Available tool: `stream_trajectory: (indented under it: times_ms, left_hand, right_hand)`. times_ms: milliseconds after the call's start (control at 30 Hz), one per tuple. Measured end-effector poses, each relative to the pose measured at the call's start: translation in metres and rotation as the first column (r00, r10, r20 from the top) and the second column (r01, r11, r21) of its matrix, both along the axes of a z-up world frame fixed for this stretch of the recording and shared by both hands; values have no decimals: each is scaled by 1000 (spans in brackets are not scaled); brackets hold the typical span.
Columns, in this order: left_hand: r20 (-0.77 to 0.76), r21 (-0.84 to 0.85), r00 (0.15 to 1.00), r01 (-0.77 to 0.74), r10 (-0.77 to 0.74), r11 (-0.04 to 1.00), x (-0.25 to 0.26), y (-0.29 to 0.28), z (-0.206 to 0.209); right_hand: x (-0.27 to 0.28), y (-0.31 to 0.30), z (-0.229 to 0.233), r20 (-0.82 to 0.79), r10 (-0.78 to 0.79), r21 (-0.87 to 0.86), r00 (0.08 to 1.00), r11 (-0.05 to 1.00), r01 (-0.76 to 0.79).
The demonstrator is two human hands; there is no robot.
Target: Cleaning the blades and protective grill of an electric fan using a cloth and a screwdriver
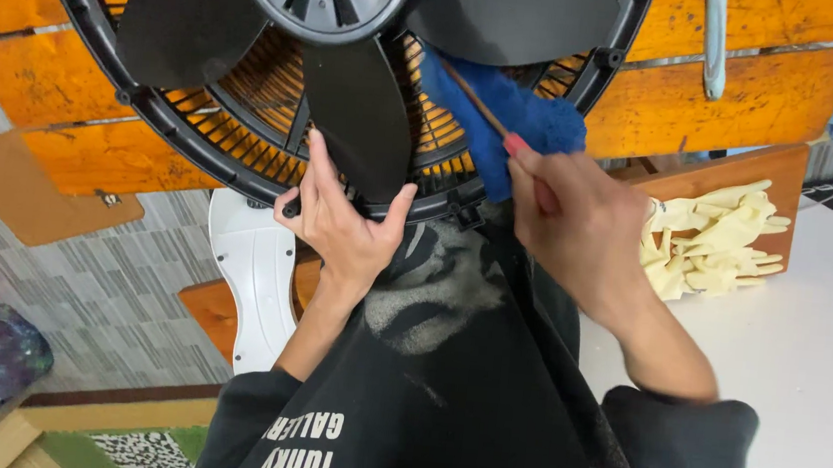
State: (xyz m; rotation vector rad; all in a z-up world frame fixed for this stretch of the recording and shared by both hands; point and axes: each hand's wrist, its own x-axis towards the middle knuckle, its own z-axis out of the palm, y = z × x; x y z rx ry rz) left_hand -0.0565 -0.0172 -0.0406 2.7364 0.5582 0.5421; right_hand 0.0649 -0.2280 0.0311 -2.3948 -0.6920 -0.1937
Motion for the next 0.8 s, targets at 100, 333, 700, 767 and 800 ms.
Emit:
stream_trajectory:
  times_ms: [100, 333, 700, 767, 800]
  left_hand:
    - [-1, 4, 1000, -8, 8, 1000, -2, -2, 0]
    - [23, -18, 1000, -12, 13, 1000, 1, -1, 1]
    - [39, -11, 999, -35, 35, 999, 2, -4, 4]
    - [40, -38, 999, -36, 37, 999, 4, -5, 9]
    - [42, -40, 998, -42, 44, 998, 3, -5, 8]
  right_hand:
    - [-6, -22, 36, -16, 23, -202, 1000, 979, -25]
    - [5, -20, 39, 82, 136, -370, 987, 924, -97]
    - [-1, -26, 63, 17, 199, -500, 980, 851, -164]
    - [-8, -18, 67, 109, 222, -597, 969, 794, -115]
    - [-10, -19, 63, 110, 229, -599, 967, 792, -119]
